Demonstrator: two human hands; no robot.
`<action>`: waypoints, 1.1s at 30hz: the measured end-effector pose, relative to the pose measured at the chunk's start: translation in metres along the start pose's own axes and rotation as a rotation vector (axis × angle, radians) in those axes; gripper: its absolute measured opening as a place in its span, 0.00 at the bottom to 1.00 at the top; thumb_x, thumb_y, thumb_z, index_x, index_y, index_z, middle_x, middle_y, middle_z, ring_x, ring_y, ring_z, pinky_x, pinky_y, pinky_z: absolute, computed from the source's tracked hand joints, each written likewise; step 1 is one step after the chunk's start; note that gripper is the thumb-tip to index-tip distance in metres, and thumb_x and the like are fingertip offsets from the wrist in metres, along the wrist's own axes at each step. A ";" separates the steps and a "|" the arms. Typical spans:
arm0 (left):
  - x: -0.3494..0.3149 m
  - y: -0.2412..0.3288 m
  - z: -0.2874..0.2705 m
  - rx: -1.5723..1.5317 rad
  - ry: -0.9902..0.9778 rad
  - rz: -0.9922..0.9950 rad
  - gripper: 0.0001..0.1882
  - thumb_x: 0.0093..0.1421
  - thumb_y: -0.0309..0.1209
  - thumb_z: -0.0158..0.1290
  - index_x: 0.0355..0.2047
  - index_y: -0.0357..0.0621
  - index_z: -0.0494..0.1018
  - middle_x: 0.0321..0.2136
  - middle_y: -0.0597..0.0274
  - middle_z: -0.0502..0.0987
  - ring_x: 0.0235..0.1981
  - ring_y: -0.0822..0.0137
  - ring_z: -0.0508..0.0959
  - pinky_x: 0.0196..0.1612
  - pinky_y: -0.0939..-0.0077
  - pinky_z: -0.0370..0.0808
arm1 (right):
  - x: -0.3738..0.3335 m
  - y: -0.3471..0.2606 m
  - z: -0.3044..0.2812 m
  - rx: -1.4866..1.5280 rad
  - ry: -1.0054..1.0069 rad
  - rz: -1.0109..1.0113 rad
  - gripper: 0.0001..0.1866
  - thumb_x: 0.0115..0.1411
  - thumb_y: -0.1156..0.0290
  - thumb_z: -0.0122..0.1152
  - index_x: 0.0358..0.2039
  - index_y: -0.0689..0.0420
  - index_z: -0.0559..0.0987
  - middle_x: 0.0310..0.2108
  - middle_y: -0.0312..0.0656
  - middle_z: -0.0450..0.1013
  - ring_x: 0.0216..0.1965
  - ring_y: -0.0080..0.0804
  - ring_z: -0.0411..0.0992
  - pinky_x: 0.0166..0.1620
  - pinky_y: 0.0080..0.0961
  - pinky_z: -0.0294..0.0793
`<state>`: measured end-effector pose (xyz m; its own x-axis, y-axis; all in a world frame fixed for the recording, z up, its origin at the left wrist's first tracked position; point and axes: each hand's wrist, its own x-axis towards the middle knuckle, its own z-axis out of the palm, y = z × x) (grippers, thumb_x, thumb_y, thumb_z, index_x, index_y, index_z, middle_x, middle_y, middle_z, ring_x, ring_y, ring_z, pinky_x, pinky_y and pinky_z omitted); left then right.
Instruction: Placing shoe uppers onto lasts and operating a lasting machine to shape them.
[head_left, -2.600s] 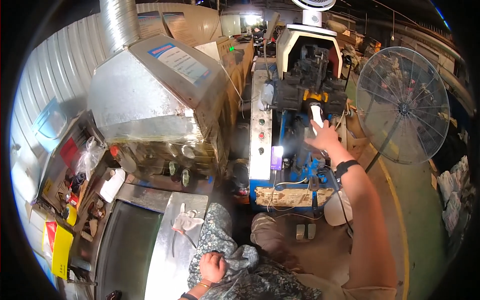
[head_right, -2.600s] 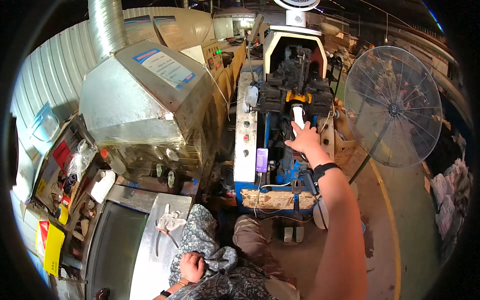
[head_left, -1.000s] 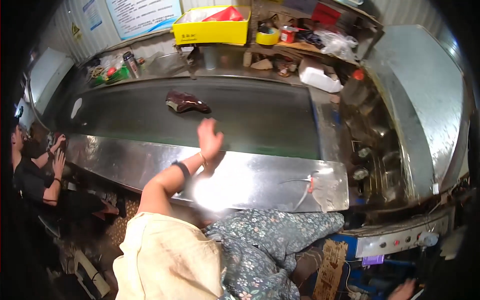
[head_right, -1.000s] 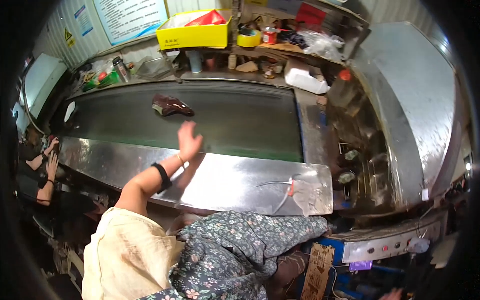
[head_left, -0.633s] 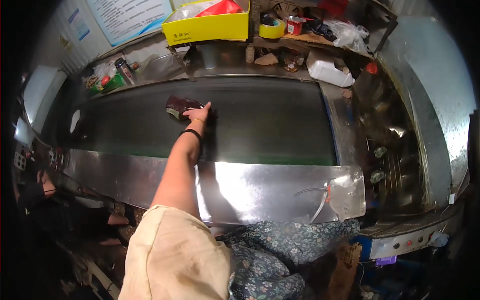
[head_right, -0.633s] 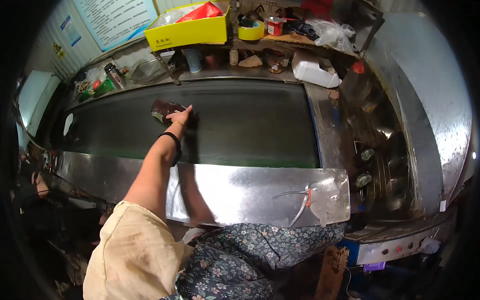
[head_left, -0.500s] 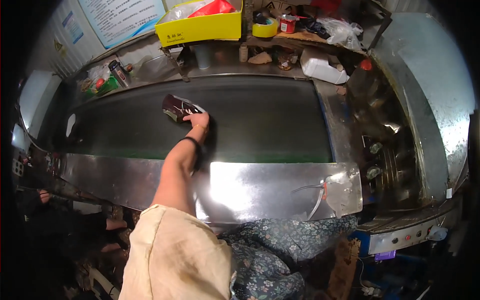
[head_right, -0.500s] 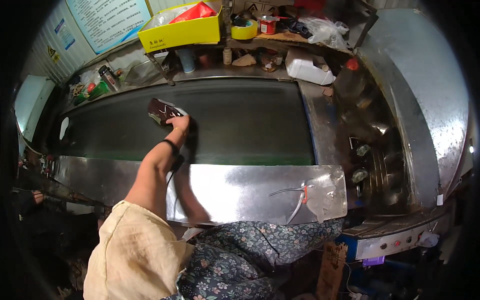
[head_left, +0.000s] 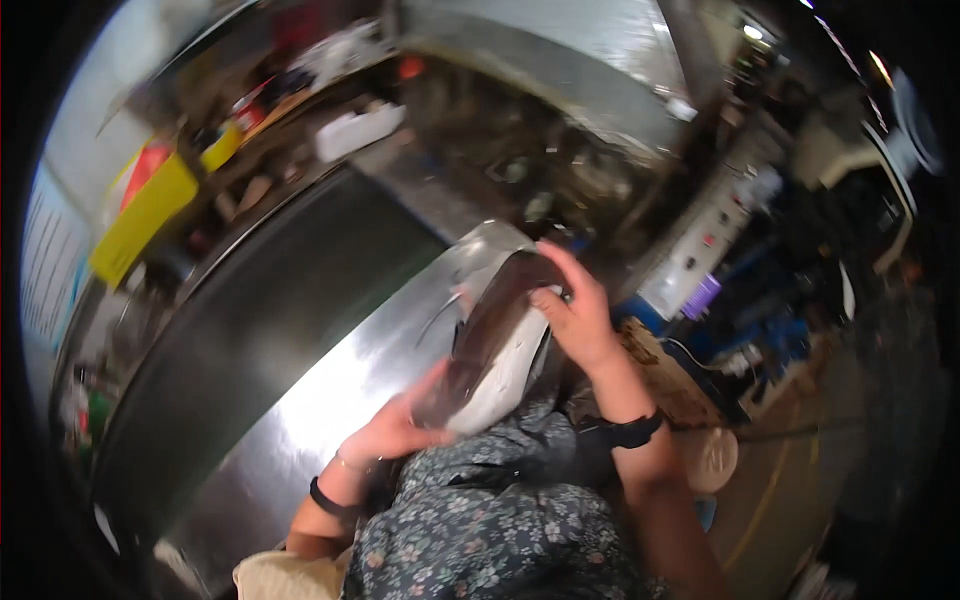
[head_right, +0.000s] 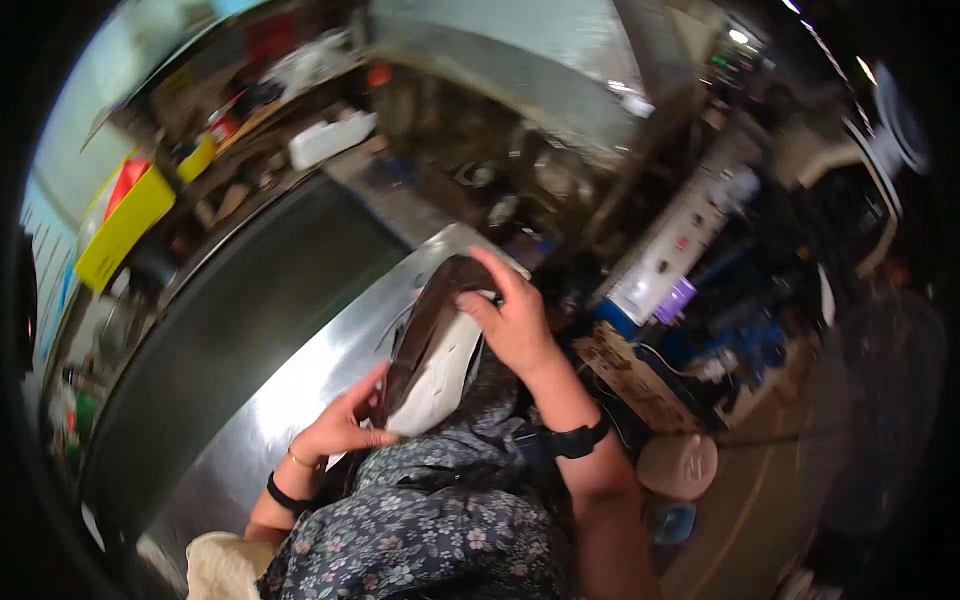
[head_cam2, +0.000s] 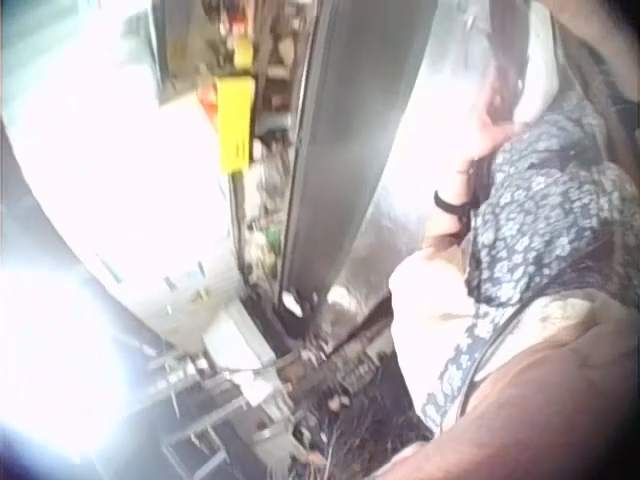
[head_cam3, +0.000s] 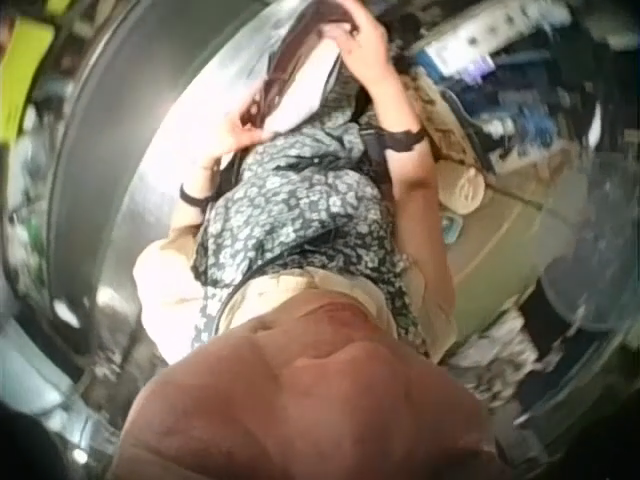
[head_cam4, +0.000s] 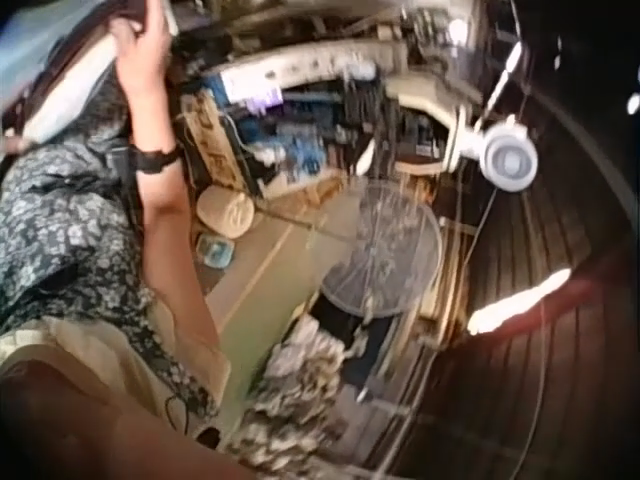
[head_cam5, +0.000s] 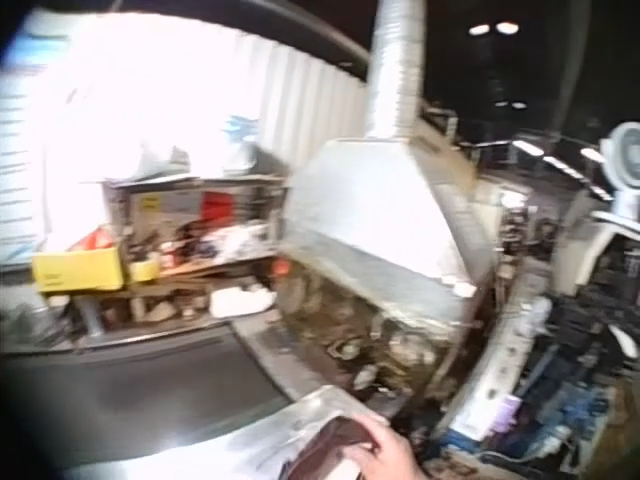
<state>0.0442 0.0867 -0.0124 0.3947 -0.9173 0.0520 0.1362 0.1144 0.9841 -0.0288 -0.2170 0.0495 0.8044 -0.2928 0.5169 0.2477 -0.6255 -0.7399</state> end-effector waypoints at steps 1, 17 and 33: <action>0.009 0.006 0.011 -0.090 -0.155 -0.091 0.46 0.57 0.27 0.63 0.70 0.40 0.48 0.59 0.63 0.70 0.57 0.70 0.70 0.61 0.73 0.64 | -0.012 -0.016 -0.007 -0.036 0.145 0.062 0.20 0.59 0.69 0.65 0.50 0.62 0.77 0.45 0.52 0.78 0.46 0.38 0.79 0.46 0.28 0.76; 0.135 -0.033 0.122 -0.235 0.026 -0.466 0.16 0.69 0.43 0.45 0.36 0.45 0.76 0.32 0.64 0.78 0.33 0.69 0.76 0.36 0.74 0.72 | -0.126 -0.059 -0.036 -0.530 -0.124 -0.018 0.21 0.57 0.54 0.63 0.43 0.57 0.80 0.33 0.49 0.78 0.34 0.45 0.76 0.38 0.37 0.76; 0.132 -0.049 0.098 0.726 0.117 0.206 0.26 0.51 0.29 0.57 0.52 0.39 0.70 0.47 0.50 0.75 0.49 0.52 0.75 0.56 0.67 0.70 | -0.183 0.047 0.008 0.450 0.226 0.696 0.18 0.64 0.76 0.58 0.54 0.65 0.75 0.46 0.50 0.78 0.45 0.28 0.76 0.49 0.25 0.75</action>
<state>0.0007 -0.0777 -0.0369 0.4471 -0.8534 0.2681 -0.5659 -0.0377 0.8236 -0.1596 -0.1868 -0.0831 0.7375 -0.6707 -0.0797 -0.0328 0.0822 -0.9961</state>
